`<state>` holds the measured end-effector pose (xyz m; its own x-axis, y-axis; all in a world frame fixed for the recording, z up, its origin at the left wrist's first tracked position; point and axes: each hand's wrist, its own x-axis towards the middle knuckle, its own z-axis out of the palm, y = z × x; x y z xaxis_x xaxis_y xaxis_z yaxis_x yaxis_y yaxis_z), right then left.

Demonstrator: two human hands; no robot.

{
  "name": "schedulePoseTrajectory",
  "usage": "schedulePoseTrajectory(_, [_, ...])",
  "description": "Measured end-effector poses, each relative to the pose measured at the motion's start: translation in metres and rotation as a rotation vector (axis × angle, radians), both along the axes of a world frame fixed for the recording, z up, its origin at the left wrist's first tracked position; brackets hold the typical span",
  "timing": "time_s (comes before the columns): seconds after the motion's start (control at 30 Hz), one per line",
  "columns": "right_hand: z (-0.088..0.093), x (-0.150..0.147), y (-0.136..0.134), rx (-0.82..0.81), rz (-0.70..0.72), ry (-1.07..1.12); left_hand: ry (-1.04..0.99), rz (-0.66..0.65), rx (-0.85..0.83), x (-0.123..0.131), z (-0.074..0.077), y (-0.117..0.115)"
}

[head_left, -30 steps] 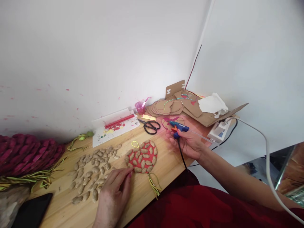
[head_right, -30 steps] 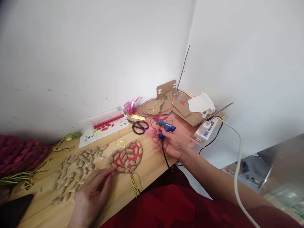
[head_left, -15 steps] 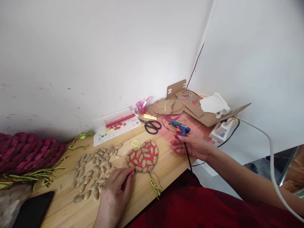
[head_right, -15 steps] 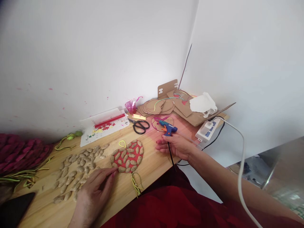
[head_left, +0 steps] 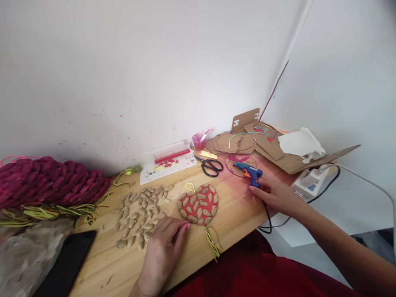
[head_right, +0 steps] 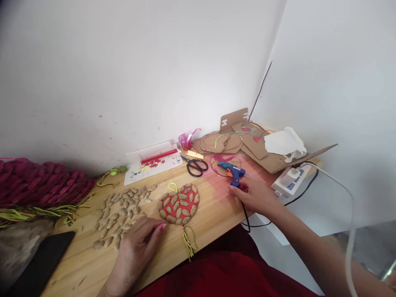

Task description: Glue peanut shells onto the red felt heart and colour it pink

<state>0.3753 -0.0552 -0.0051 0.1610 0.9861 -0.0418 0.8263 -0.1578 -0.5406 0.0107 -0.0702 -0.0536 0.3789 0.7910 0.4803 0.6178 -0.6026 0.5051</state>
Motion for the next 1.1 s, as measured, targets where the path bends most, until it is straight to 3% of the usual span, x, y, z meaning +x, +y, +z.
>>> schedulePoseTrajectory(0.13, [0.006,0.002,-0.002,-0.098,-0.071,-0.309,0.032,0.008,-0.01,0.001,0.004,-0.002])
schedulePoseTrajectory(0.37, [0.008,0.0,-0.004,-0.12,0.001,-0.414,0.013,-0.004,-0.022,0.001,0.005,-0.002])
schedulePoseTrajectory(0.5, [0.014,-0.006,-0.009,-0.114,-0.046,-0.464,0.019,-0.004,-0.026,0.001,0.006,-0.002])
schedulePoseTrajectory(0.57, [0.017,-0.016,-0.013,-0.015,-0.025,-0.41,0.011,-0.005,-0.028,0.001,0.005,-0.002])
schedulePoseTrajectory(0.63, [0.017,-0.031,-0.016,0.05,0.088,-0.274,-0.023,0.007,-0.028,0.0,0.003,-0.002])
schedulePoseTrajectory(0.77, [0.012,-0.063,-0.007,-0.084,0.284,0.088,-0.086,0.074,-0.022,0.0,-0.001,-0.002])
schedulePoseTrajectory(1.0, [0.0,-0.096,0.043,-0.008,0.354,0.028,0.093,-0.003,-0.004,0.004,-0.002,-0.001])
schedulePoseTrajectory(1.1, [-0.004,-0.104,0.053,0.04,0.322,0.049,0.115,0.008,-0.024,0.006,-0.002,0.0])
